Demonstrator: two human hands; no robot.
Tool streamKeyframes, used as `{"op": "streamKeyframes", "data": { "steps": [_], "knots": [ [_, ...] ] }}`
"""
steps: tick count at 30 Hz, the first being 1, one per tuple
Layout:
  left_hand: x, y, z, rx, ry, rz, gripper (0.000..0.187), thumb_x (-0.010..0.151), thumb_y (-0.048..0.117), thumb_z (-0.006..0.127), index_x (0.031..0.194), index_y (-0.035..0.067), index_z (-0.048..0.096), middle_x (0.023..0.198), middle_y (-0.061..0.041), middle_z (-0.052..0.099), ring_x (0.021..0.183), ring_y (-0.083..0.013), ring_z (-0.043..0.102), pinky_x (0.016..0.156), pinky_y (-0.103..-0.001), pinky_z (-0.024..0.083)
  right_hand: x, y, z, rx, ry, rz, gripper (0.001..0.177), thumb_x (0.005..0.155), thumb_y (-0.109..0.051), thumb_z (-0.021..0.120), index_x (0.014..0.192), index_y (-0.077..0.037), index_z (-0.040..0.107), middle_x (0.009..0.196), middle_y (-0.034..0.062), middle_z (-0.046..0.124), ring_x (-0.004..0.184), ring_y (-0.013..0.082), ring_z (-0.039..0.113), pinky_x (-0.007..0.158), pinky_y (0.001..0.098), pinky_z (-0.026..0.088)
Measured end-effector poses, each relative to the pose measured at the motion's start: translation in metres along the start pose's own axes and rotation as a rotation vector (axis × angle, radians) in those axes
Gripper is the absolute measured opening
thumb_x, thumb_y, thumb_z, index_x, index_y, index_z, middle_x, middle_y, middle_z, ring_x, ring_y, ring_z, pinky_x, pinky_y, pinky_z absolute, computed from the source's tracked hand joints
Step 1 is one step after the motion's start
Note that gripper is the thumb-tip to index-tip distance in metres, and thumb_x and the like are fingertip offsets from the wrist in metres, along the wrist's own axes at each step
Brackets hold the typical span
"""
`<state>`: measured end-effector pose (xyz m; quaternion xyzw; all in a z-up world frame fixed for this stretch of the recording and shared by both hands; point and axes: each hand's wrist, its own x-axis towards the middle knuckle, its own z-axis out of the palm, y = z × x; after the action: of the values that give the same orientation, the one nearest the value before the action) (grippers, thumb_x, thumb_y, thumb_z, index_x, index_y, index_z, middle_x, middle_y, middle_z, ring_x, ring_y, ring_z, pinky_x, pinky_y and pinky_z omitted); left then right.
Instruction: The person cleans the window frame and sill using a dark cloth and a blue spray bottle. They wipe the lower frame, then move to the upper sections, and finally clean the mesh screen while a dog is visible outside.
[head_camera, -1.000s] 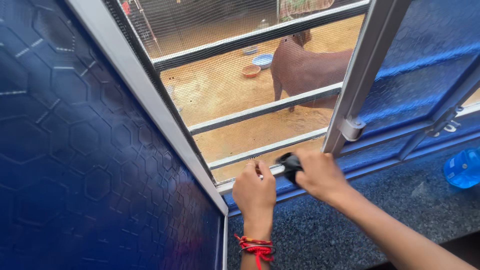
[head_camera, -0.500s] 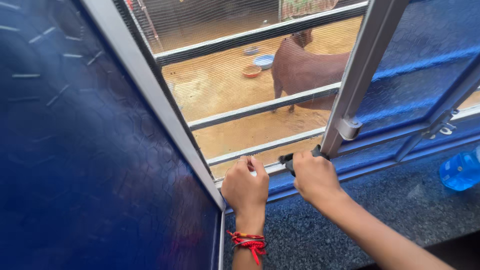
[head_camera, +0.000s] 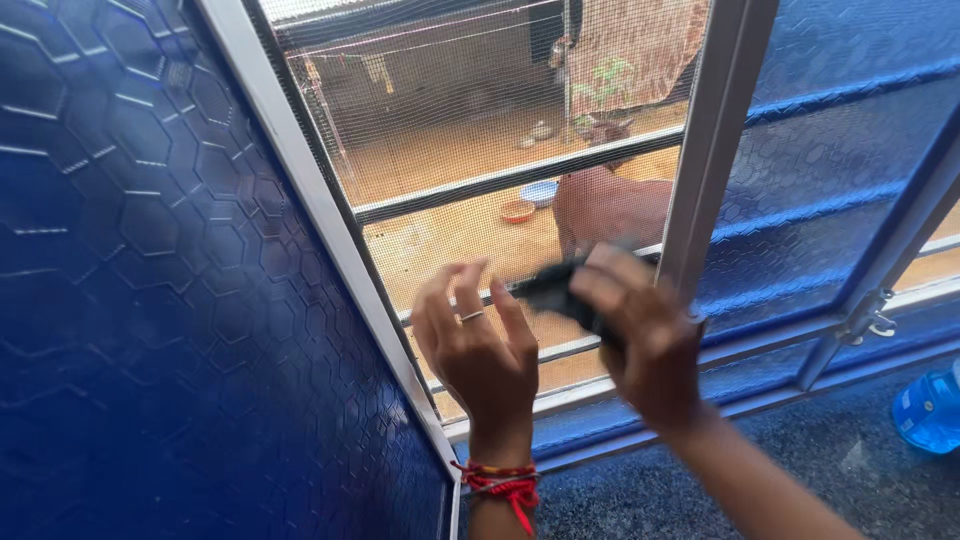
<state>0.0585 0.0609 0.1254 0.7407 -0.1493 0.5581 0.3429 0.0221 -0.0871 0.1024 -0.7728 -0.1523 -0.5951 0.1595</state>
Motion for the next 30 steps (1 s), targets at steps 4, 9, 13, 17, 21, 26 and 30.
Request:
{"op": "streamKeyframes", "data": {
  "steps": [4,9,13,17,21,26,30],
  "knots": [
    [0.009,-0.006,0.0,0.055,0.008,0.009,0.049,0.102,0.017,0.061,0.148,0.009,0.046,0.155,-0.019,0.039,0.15,-0.0425,0.035,0.124,-0.057,0.036,0.007,0.013,0.022,-0.124,0.014,0.087,0.052,0.072,0.007,0.064,0.122,-0.008,0.066,0.125,0.0189,0.063,0.116,0.041,0.065,0.094,0.0496,0.054],
    [0.017,-0.023,-0.002,0.136,-0.093,0.013,0.074,0.1,0.027,0.064,0.163,0.018,0.027,0.169,-0.02,0.017,0.157,-0.0445,0.017,0.125,-0.062,0.024,-0.092,-0.022,0.044,-0.005,-0.509,-0.066,0.041,0.072,-0.002,0.07,0.112,-0.009,0.071,0.12,0.0133,0.063,0.09,0.0336,0.067,0.078,0.0446,0.058],
    [0.022,-0.031,-0.006,0.095,-0.116,0.007,0.074,0.099,0.027,0.062,0.163,0.021,0.025,0.17,-0.018,0.014,0.157,-0.0447,0.014,0.124,-0.062,0.024,-0.048,-0.014,0.045,-0.051,-0.348,-0.068,0.037,0.075,-0.001,0.069,0.108,-0.017,0.073,0.116,0.0105,0.063,0.096,0.0334,0.067,0.081,0.0432,0.056],
    [0.026,-0.027,-0.012,0.054,-0.115,-0.02,0.071,0.099,0.024,0.06,0.162,0.022,0.026,0.17,-0.018,0.014,0.157,-0.0442,0.014,0.123,-0.062,0.024,0.085,0.009,0.025,-0.186,0.123,-0.023,0.037,0.088,-0.006,0.074,0.122,-0.017,0.065,0.13,0.0221,0.048,0.125,0.042,0.054,0.106,0.0512,0.049],
    [0.034,-0.013,-0.019,0.003,-0.089,-0.047,0.068,0.1,0.013,0.054,0.162,0.019,0.027,0.171,-0.018,0.015,0.159,-0.0447,0.015,0.127,-0.062,0.023,0.116,-0.001,0.034,-0.271,0.17,0.076,0.048,0.088,-0.01,0.072,0.134,-0.013,0.058,0.138,0.0207,0.047,0.129,0.0436,0.051,0.112,0.0548,0.043],
    [0.061,0.017,-0.035,-0.086,-0.036,-0.034,0.067,0.1,0.009,0.051,0.163,0.013,0.029,0.173,-0.017,0.015,0.161,-0.046,0.012,0.13,-0.058,0.022,-0.019,-0.034,0.048,-0.169,-0.084,-0.07,0.063,0.081,-0.04,0.074,0.13,-0.006,0.054,0.133,0.03,0.043,0.108,0.0501,0.045,0.091,0.0594,0.039],
    [0.088,0.047,-0.036,-0.135,-0.016,-0.026,0.07,0.097,0.009,0.053,0.163,0.011,0.028,0.173,-0.017,0.014,0.16,-0.0472,0.009,0.131,-0.057,0.021,-0.032,-0.023,0.032,-0.325,-0.168,-0.169,0.031,0.087,-0.027,0.07,0.112,-0.012,0.058,0.136,0.0171,0.048,0.12,0.0444,0.046,0.099,0.059,0.039]
  ]
}}
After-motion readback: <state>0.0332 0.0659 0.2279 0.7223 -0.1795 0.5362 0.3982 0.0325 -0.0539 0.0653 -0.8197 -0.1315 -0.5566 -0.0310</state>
